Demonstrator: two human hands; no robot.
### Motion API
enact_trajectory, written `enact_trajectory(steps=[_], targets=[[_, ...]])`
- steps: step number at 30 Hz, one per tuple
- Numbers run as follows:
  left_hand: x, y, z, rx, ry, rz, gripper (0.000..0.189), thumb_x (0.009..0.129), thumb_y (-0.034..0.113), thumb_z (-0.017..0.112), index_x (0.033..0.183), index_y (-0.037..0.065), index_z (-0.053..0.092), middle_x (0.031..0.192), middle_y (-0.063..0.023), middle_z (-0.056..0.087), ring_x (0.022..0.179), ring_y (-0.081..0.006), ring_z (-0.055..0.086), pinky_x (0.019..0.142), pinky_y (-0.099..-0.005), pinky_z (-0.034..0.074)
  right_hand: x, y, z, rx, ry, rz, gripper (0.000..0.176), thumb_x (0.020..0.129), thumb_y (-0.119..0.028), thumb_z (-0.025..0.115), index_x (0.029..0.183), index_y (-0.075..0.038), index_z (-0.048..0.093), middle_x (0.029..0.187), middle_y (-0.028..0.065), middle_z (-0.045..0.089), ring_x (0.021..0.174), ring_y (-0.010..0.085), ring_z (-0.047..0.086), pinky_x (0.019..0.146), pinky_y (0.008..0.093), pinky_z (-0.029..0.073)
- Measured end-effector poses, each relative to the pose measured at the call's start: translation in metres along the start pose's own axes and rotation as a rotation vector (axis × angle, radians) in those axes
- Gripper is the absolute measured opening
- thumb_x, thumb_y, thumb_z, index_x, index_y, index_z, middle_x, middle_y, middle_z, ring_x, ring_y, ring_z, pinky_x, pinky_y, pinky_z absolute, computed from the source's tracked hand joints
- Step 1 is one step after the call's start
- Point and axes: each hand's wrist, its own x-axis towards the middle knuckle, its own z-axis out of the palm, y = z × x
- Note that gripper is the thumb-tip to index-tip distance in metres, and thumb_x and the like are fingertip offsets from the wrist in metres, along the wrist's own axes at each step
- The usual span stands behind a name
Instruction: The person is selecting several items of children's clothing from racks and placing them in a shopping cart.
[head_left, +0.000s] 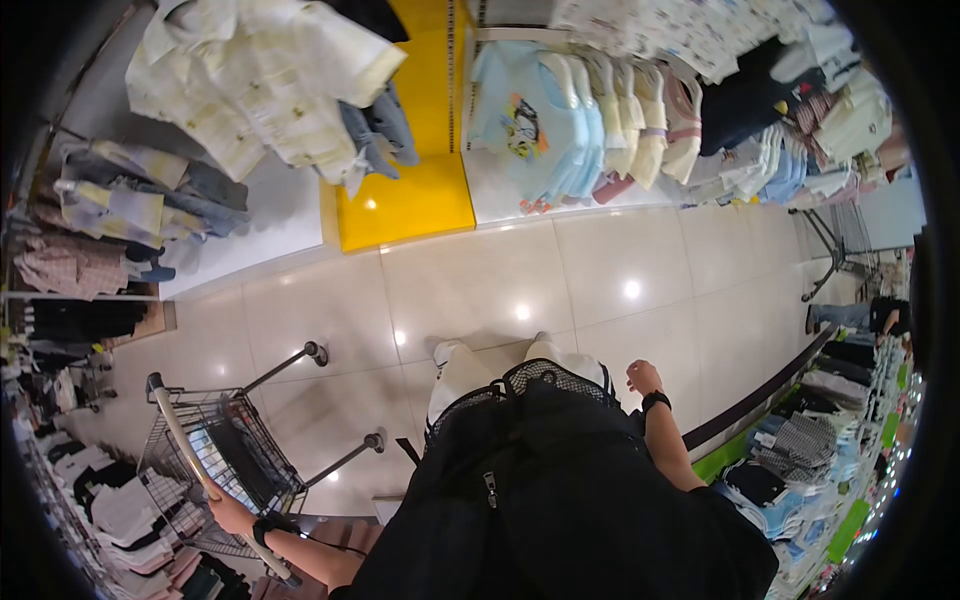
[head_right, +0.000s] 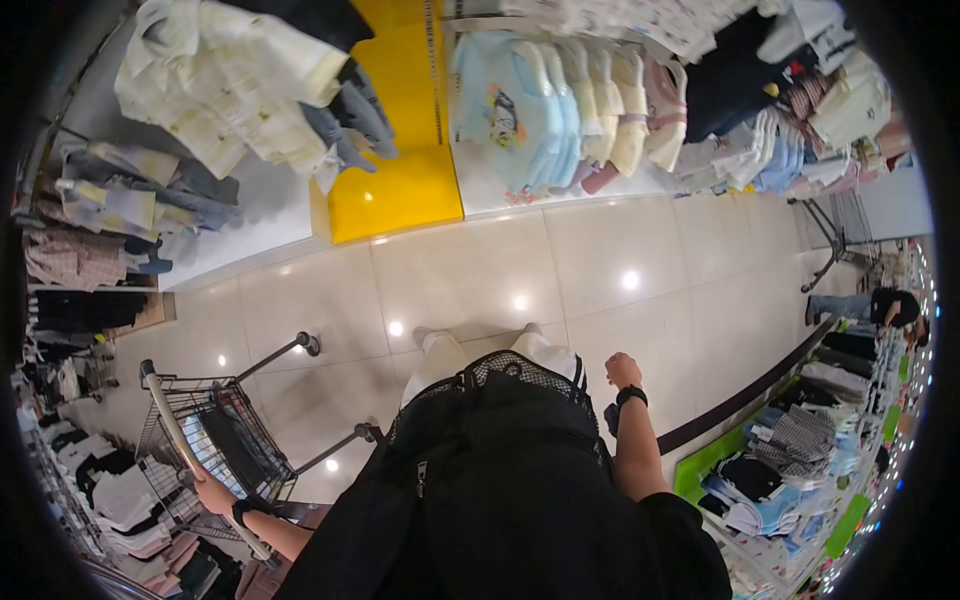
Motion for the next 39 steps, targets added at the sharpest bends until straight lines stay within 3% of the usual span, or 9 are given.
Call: enact_trajectory(steps=[6, 16, 19, 25, 32, 37, 39], targets=[[-0.075, 0.010, -0.037, 0.012, -0.005, 0.056, 0.066, 0.078, 0.064, 0.029, 0.086, 0.006, 0.059, 0.078, -0.0164, 0.061, 0.072, -0.0353, 0.058, 0.060, -0.0462, 0.045, 0.017, 0.088, -0.016, 0.177, -0.012, 0.026, 0.023, 0.076, -0.015, 0.044, 0.088, 0.000, 0.058, 0.064, 0.0107, 0.062, 0.053, 0.0184, 0.061, 0.054, 0.0290, 0.049], [-0.214, 0.034, -0.103, 0.058, 0.107, 0.194, 0.067, 0.079, 0.062, 0.030, 0.078, 0.002, 0.059, 0.068, -0.0181, 0.060, 0.062, -0.0351, 0.058, 0.052, -0.0444, 0.046, 0.028, 0.213, -0.063, 0.278, -0.137, 0.116, 0.023, 0.075, -0.016, 0.043, 0.082, -0.001, 0.059, 0.063, 0.0105, 0.061, 0.053, 0.0183, 0.061, 0.055, 0.0290, 0.049], [-0.247, 0.045, -0.121, 0.056, 0.119, 0.221, 0.067, 0.080, 0.062, 0.030, 0.078, 0.002, 0.059, 0.067, -0.0180, 0.060, 0.062, -0.0351, 0.058, 0.052, -0.0440, 0.046, 0.055, 0.240, -0.072, 0.319, -0.088, 0.094, 0.025, 0.076, -0.016, 0.043, 0.090, 0.000, 0.057, 0.066, 0.0110, 0.062, 0.054, 0.0183, 0.061, 0.047, 0.0276, 0.045], [-0.292, 0.070, -0.136, 0.099, 0.164, 0.271, 0.066, 0.080, 0.061, 0.030, 0.071, 0.002, 0.057, 0.062, -0.0165, 0.059, 0.057, -0.0339, 0.057, 0.047, -0.0426, 0.045, 0.113, 0.234, -0.090, 0.407, -0.052, -0.091, 0.024, 0.075, -0.013, 0.047, 0.091, 0.003, 0.056, 0.068, 0.0140, 0.061, 0.055, 0.0195, 0.060, 0.052, 0.0286, 0.049], [-0.329, 0.108, -0.143, 0.101, 0.273, 0.303, 0.066, 0.081, 0.061, 0.030, 0.064, 0.002, 0.055, 0.057, -0.0161, 0.057, 0.054, -0.0331, 0.057, 0.044, -0.0417, 0.045, 0.161, 0.174, -0.183, 0.317, -0.009, -0.212, 0.025, 0.076, -0.013, 0.048, 0.096, 0.000, 0.056, 0.068, 0.0124, 0.061, 0.056, 0.0185, 0.060, 0.053, 0.0291, 0.048], [-0.357, 0.133, -0.161, 0.082, 0.276, 0.290, 0.065, 0.080, 0.062, 0.030, 0.063, 0.004, 0.054, 0.055, -0.0147, 0.056, 0.049, -0.0325, 0.056, 0.039, -0.0416, 0.043, 0.217, 0.192, -0.265, 0.163, 0.020, -0.189, 0.026, 0.075, -0.019, 0.047, 0.096, -0.006, 0.058, 0.068, 0.0083, 0.062, 0.059, 0.0167, 0.061, 0.059, 0.0303, 0.048], [-0.368, 0.138, -0.163, 0.206, 0.343, 0.344, 0.062, 0.081, 0.060, 0.031, 0.062, 0.006, 0.054, 0.047, -0.0110, 0.053, 0.040, -0.0277, 0.052, 0.034, -0.0379, 0.040, 0.236, 0.216, -0.291, 0.122, 0.055, -0.189, 0.026, 0.075, -0.019, 0.048, 0.095, -0.007, 0.058, 0.068, 0.0088, 0.062, 0.059, 0.0168, 0.061, 0.059, 0.0299, 0.048]])
